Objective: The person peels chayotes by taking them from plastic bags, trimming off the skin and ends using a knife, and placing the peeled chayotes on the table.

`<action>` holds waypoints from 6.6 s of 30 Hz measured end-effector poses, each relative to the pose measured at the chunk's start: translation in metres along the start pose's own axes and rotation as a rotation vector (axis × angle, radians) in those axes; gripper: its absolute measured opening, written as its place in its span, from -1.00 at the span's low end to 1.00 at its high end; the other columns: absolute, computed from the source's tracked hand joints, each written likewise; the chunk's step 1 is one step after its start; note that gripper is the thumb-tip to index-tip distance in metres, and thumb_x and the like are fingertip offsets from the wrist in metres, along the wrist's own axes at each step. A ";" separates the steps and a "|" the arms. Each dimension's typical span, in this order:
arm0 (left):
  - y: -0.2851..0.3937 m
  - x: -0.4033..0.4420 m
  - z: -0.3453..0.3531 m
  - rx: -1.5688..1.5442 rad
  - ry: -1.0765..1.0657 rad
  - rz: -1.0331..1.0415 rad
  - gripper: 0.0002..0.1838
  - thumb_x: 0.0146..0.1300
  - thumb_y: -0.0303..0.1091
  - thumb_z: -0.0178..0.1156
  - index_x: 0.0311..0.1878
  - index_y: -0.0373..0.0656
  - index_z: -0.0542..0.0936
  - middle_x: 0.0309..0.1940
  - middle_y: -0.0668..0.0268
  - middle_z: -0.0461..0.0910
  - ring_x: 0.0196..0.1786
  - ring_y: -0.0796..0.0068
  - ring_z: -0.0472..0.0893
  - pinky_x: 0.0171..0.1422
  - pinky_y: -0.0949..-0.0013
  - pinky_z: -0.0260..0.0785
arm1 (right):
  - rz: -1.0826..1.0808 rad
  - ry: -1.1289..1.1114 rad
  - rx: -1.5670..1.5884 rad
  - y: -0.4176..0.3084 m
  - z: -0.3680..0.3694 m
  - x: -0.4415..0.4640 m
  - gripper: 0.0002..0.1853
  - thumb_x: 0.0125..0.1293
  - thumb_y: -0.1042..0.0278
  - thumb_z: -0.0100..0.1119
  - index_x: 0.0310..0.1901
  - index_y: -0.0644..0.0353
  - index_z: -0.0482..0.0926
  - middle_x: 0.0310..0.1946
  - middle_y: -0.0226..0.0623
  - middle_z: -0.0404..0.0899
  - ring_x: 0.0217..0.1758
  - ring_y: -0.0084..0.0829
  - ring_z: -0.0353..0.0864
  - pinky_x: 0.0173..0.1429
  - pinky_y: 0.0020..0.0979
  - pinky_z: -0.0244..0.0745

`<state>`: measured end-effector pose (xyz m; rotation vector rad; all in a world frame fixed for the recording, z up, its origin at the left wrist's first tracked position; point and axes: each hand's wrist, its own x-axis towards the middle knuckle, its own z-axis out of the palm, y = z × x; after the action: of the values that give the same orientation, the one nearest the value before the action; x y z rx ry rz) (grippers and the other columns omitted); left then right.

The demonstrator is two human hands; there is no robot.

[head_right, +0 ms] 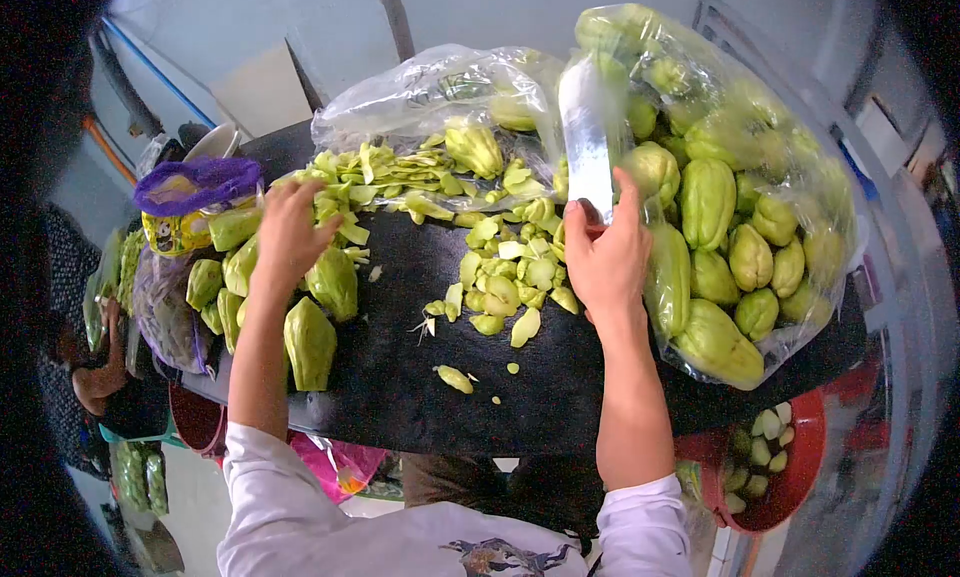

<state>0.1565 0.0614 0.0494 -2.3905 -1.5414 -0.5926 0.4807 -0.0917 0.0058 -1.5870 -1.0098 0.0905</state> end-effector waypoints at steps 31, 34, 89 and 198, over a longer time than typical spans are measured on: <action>0.269 0.150 0.186 -1.046 -0.663 0.294 -0.37 -0.10 -0.10 0.42 0.11 -0.11 0.68 0.13 0.09 0.66 0.19 0.21 0.59 0.33 0.25 0.38 | -0.233 0.311 -0.053 0.003 -0.026 0.013 -0.30 0.10 0.64 0.21 0.36 0.36 0.34 -0.37 -0.20 0.63 -0.47 -0.58 0.54 -0.29 -0.48 0.54; 0.271 0.133 0.148 -1.022 -0.673 0.175 -0.36 -0.15 -0.03 0.44 0.08 -0.11 0.70 0.07 0.09 0.69 0.15 0.19 0.62 0.30 0.25 0.41 | -0.208 0.293 0.000 0.001 -0.026 0.012 -0.31 0.10 0.65 0.20 0.36 0.36 0.34 -0.36 -0.22 0.63 -0.47 -0.58 0.55 -0.29 -0.47 0.55; 0.104 -0.058 0.026 -1.202 0.204 0.418 -0.37 -0.44 -0.54 0.45 -0.10 -0.22 0.53 0.01 0.11 0.58 0.08 0.09 0.56 0.21 0.16 0.41 | -0.305 -0.385 0.026 -0.039 0.011 -0.039 -0.10 -0.32 -0.53 0.57 -0.43 0.25 0.38 -0.69 -0.46 0.42 -0.61 -0.63 0.44 -0.48 -0.45 0.40; 0.099 -0.065 0.033 -2.366 -0.486 -0.529 -0.50 0.41 -0.04 0.13 0.30 -0.07 0.38 0.15 0.23 0.55 0.22 0.22 0.57 0.27 -0.02 0.49 | -0.174 -0.657 0.008 -0.041 0.036 -0.062 -0.43 0.29 -0.14 0.32 -0.28 0.39 0.55 -0.64 -0.11 0.57 -0.58 -0.20 0.63 -0.43 -0.27 0.49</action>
<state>0.2294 -0.0196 -0.0074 -2.8796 -1.6657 -3.9065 0.3994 -0.1067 0.0008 -1.4796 -1.6438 0.5205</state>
